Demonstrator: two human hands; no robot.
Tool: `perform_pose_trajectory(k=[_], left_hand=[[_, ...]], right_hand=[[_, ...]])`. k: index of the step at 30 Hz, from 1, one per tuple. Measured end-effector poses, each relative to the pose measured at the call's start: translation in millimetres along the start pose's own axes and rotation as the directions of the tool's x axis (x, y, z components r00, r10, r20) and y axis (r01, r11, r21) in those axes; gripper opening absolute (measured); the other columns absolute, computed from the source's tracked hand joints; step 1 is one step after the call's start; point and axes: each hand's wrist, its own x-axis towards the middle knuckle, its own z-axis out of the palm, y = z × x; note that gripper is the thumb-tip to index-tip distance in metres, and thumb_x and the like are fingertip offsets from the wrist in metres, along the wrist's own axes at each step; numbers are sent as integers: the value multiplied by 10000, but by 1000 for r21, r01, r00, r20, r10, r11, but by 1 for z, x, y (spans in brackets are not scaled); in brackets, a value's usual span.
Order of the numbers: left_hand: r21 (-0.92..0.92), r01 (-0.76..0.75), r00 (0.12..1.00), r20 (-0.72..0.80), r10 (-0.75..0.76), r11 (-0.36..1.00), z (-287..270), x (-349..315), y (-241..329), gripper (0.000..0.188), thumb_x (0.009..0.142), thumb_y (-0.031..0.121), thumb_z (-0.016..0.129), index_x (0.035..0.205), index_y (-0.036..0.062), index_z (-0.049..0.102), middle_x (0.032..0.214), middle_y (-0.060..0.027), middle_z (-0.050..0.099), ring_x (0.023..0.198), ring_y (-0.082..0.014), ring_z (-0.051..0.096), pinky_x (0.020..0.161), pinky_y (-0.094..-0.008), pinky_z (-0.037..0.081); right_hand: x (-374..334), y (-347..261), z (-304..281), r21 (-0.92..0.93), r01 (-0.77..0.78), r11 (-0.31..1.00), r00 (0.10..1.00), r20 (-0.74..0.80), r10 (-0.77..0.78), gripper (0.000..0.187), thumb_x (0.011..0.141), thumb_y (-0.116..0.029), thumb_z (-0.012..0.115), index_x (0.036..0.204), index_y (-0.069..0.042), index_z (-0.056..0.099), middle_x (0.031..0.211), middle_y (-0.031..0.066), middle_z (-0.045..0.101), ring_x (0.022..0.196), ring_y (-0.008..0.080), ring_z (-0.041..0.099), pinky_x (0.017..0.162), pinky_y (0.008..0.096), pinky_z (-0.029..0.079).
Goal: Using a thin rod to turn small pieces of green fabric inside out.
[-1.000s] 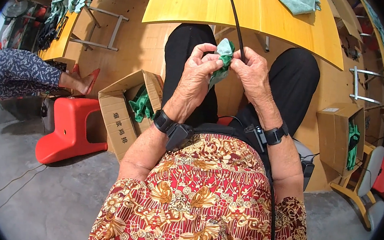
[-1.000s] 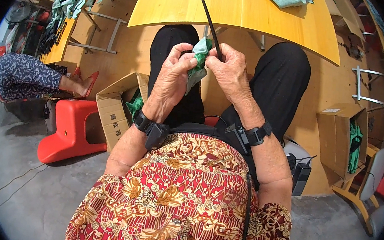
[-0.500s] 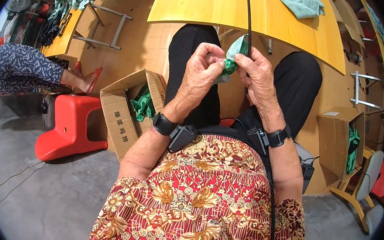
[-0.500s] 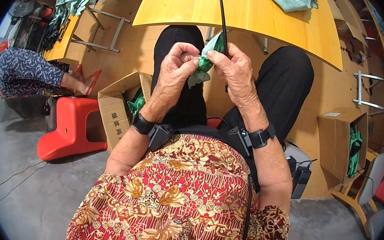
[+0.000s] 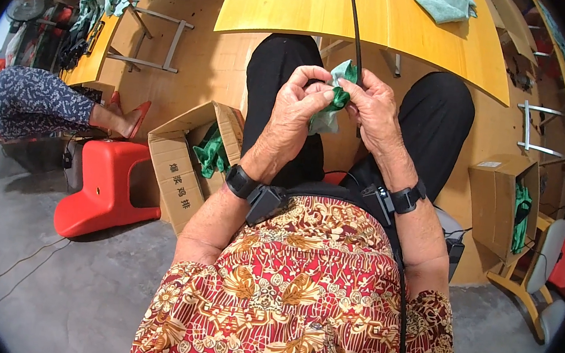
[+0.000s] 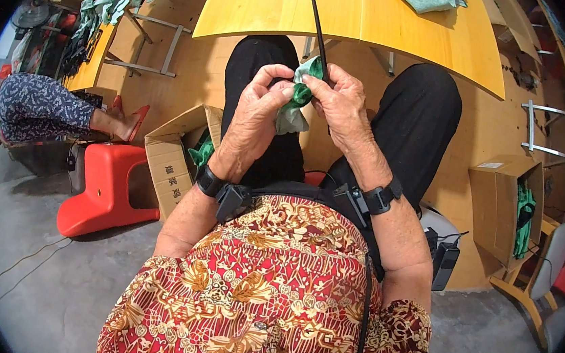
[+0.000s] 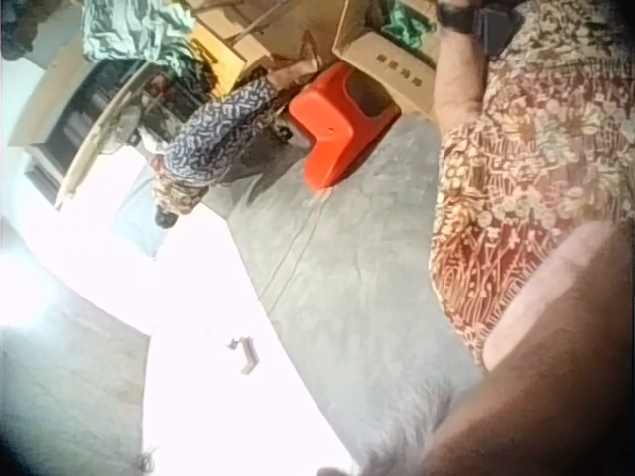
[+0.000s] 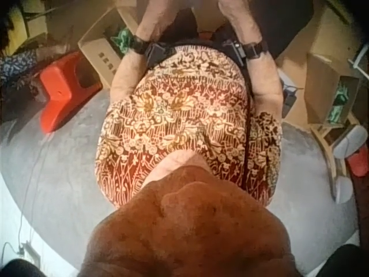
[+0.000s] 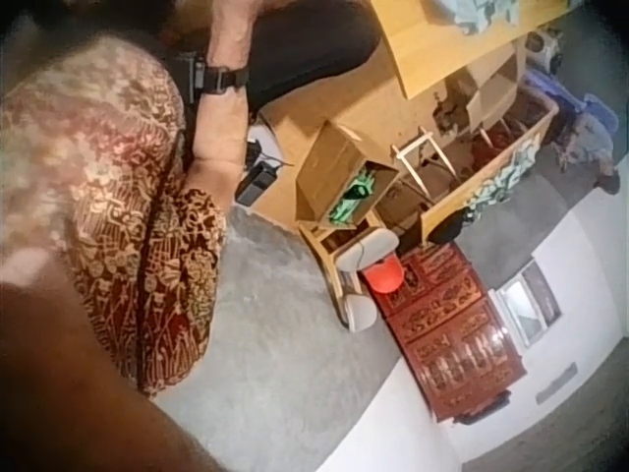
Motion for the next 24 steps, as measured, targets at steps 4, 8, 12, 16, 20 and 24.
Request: perform_pose_trajectory(k=[4, 8, 12, 16, 20, 24], left_hand=[[-42, 6, 1000, -23, -7, 999, -5, 1, 2, 361, 865, 46, 687, 1181, 50, 513, 988, -49, 664, 885, -107, 631, 795, -246, 505], [-32, -82, 993, -86, 79, 996, -13, 6, 4, 385, 856, 27, 687, 1197, 38, 507, 996, -58, 674, 890, -117, 638, 806, -265, 522], [84, -106, 987, -111, 115, 991, -7, 2, 1, 358, 860, -18, 660, 1182, 28, 511, 969, -47, 676, 863, -100, 637, 781, -246, 530], [235, -142, 977, -122, 174, 961, -3, 2, 1, 341, 859, -31, 653, 1164, 17, 509, 953, -43, 669, 837, -81, 628, 759, -228, 530], [242, -137, 977, -124, 171, 960, -2, 1, 0, 364, 872, 7, 681, 1191, 17, 505, 972, -49, 671, 883, -88, 626, 816, -233, 515], [268, -130, 959, -209, 189, 955, -4, 2, -4, 275, 882, 36, 671, 1131, 14, 556, 932, -28, 662, 837, -70, 605, 745, -216, 495]], right_hand=[[-4, -7, 1, 8, 14, 1000, 998, -57, -14, 132, 896, -161, 699, 972, -54, 680, 780, -35, 630, 592, 7, 467, 512, 160, 353], [-7, -10, -2, -2, -10, 1000, 999, 34, 10, 178, 886, -214, 717, 930, -45, 684, 764, -27, 625, 564, 20, 443, 512, 165, 349], [-6, -5, -2, -6, -16, 1000, 999, 43, 16, 175, 873, -212, 723, 907, -43, 689, 756, -37, 626, 577, 17, 456, 523, 167, 356], [-5, -5, -3, -174, 36, 984, 999, -19, -40, 109, 847, -139, 712, 898, -45, 695, 746, -46, 625, 624, 11, 489, 552, 178, 380], [-5, -4, -1, -283, 121, 952, 989, -46, -140, 83, 840, -94, 692, 888, -26, 682, 746, -47, 614, 661, 11, 503, 592, 188, 409], [-7, -5, 1, -291, 186, 938, 976, -56, -211, 81, 843, -86, 686, 873, -16, 660, 743, -54, 591, 677, 13, 498, 617, 187, 417]])
